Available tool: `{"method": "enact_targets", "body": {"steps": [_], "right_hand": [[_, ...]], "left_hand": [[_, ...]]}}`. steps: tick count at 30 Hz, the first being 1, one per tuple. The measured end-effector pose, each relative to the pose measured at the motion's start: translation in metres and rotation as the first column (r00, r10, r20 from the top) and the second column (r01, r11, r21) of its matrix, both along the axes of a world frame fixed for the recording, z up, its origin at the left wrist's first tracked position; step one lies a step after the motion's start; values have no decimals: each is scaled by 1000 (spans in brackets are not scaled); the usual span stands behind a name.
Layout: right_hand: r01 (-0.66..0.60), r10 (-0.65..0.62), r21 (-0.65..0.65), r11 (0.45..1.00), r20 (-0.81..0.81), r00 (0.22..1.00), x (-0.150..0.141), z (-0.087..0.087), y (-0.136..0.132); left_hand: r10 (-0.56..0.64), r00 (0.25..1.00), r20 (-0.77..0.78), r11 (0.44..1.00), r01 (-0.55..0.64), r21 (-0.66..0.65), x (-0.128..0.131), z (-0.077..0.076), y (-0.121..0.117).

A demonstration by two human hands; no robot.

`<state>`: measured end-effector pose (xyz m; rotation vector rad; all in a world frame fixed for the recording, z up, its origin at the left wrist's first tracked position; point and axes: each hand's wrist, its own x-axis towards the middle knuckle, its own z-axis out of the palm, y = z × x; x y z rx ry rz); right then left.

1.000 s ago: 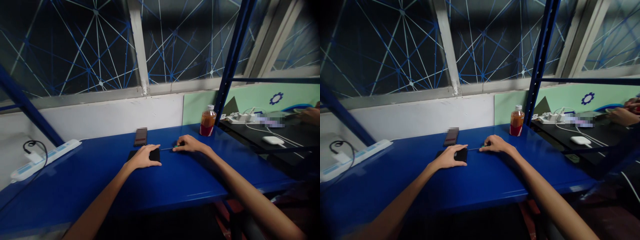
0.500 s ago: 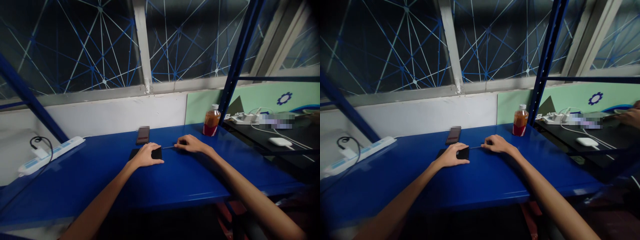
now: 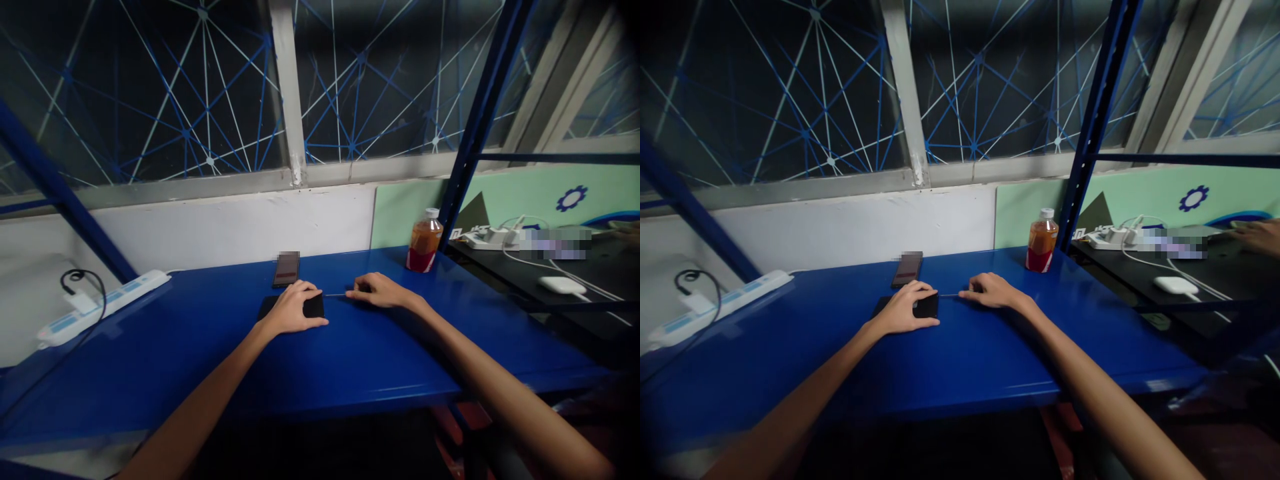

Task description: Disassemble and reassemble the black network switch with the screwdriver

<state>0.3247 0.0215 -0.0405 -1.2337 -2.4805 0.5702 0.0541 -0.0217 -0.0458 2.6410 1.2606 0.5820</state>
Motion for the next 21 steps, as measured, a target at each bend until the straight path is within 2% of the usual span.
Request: {"method": "enact_targets", "body": {"steps": [5,10,15,21], "right_hand": [[-1,4,-63,998,48,999,-2,2,-2],[-4,-5,77,997,113,994,0,1,-1],[-20,-4,163,986,150,989,1,-2,-1],[-1,-28,160,987,175,984,-1,0,-3]], "left_hand": [[-16,1000,27,999,15,33,1,-3,2],[-28,999,21,999,28,26,1,-3,4],[-20,1000,-1,1000,20,15,0,-1,3],[-14,1000,-9,1000,14,-1,1,1,0]]}}
